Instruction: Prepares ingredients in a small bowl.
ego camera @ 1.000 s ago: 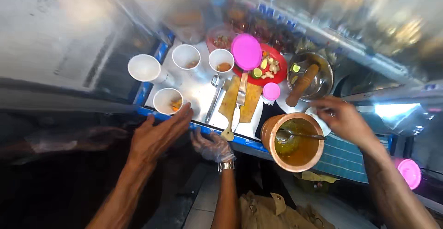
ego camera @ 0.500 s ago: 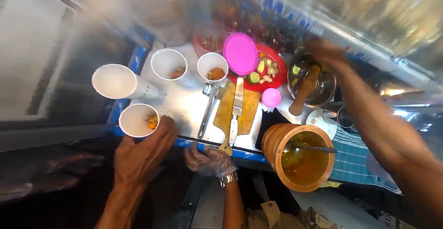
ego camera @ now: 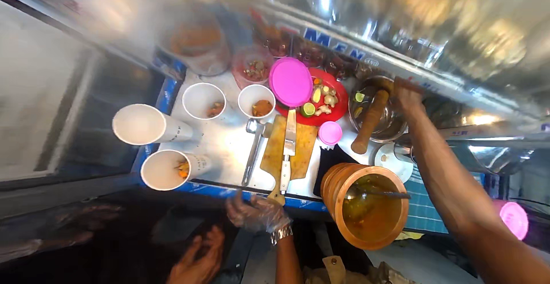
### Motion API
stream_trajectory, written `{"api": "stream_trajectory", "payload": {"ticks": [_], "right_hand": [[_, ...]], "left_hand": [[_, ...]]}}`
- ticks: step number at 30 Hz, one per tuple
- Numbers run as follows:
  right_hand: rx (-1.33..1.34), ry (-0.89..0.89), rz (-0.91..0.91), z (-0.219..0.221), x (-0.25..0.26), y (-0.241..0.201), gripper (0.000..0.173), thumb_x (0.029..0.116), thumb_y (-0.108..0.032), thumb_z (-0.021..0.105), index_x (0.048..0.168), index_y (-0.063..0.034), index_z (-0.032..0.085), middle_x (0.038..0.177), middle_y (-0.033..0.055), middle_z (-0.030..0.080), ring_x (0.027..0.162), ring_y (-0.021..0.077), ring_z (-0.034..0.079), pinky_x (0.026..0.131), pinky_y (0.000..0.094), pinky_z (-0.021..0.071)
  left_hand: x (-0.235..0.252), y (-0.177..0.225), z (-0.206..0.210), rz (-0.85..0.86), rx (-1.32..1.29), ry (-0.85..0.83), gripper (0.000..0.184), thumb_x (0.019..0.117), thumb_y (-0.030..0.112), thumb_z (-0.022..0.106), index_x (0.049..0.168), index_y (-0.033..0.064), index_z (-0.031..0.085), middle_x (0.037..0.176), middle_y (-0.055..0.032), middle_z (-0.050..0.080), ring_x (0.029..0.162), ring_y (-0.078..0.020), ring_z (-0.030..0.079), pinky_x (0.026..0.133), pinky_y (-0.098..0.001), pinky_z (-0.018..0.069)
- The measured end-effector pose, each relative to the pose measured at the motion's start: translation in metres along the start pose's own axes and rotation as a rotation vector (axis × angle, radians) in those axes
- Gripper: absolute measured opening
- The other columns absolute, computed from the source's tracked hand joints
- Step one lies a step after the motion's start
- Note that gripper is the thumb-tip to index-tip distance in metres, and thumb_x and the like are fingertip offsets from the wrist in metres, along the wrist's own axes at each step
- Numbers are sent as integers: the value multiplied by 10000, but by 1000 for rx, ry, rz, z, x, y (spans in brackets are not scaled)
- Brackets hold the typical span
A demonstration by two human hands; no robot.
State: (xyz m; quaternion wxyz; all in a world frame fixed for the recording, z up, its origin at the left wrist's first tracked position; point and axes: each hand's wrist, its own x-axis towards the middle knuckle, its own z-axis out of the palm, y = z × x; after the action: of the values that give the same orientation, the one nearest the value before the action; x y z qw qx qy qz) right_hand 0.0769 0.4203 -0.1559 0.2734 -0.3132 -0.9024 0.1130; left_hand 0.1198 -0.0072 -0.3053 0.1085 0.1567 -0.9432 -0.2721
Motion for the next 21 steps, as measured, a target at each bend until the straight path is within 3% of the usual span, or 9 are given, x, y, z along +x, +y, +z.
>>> {"api": "stream_trajectory", "payload": {"ticks": [3,5,8,11,13,14,17,19,21], "right_hand": [[-106,-168,197,9,-3,28,347,1071,-259,497,1326,-54,614,1255,213,664,1164,352,659,977,548,521],[-138,-368,266,29,-1,52,455,1081,-328,476,1460,-85,542,1424,218,589,1335,383,556,1104,601,422],[-176,-233,233,81,18,100,371,1013,-427,548,1306,-225,653,1245,96,699,1172,303,660,975,572,519],[-47,-251,379,93,30,116,330,1020,-459,539,1237,-263,693,1169,38,732,1104,230,690,959,533,538],[11,-213,496,89,24,108,360,1002,-461,571,1169,-180,722,1124,95,738,1079,253,697,954,527,541],[38,-211,560,77,20,94,393,1007,-437,577,1182,-113,713,1167,145,722,1132,280,677,992,529,519],[288,-259,738,35,3,48,467,1051,-257,569,1448,-16,523,1472,174,545,1401,212,486,1170,349,387],[534,-151,824,26,-4,37,417,1029,-142,596,1413,4,525,1409,146,570,1302,143,535,1086,260,441],[573,-158,799,21,-8,39,405,1049,-127,550,1428,13,516,1420,152,569,1305,137,541,1086,254,446]], "left_hand": [[1,3,-4,-4,-6,4,380,1013,161,496,1331,14,642,1454,-253,535,1402,-419,455,1181,-462,326],[1,4,-6,-7,-12,-9,383,1012,160,508,1343,13,634,1461,-251,532,1407,-415,452,1184,-460,321],[4,6,-14,0,-9,-21,395,1002,202,555,1341,15,634,1450,-238,548,1392,-394,479,1173,-460,345],[18,15,-32,-8,-34,15,453,956,292,618,1322,27,645,1441,-208,559,1392,-338,488,1157,-411,378],[34,22,-38,-18,-91,60,509,914,293,697,1325,2,631,1437,-210,558,1377,-308,503,1137,-382,399],[42,24,-40,-23,-128,76,554,892,284,732,1343,-15,610,1432,-221,556,1357,-303,519,1119,-373,413],[69,32,-41,-73,-262,55,741,845,250,794,1449,-53,491,1458,-256,513,1335,-292,513,1115,-334,400],[86,34,-39,-120,-356,26,854,812,195,822,1509,-50,394,1492,-260,472,1372,-272,484,1142,-311,382],[100,34,-35,-145,-426,11,923,772,135,846,1529,-36,347,1493,-250,467,1372,-248,483,1141,-304,391]]}}
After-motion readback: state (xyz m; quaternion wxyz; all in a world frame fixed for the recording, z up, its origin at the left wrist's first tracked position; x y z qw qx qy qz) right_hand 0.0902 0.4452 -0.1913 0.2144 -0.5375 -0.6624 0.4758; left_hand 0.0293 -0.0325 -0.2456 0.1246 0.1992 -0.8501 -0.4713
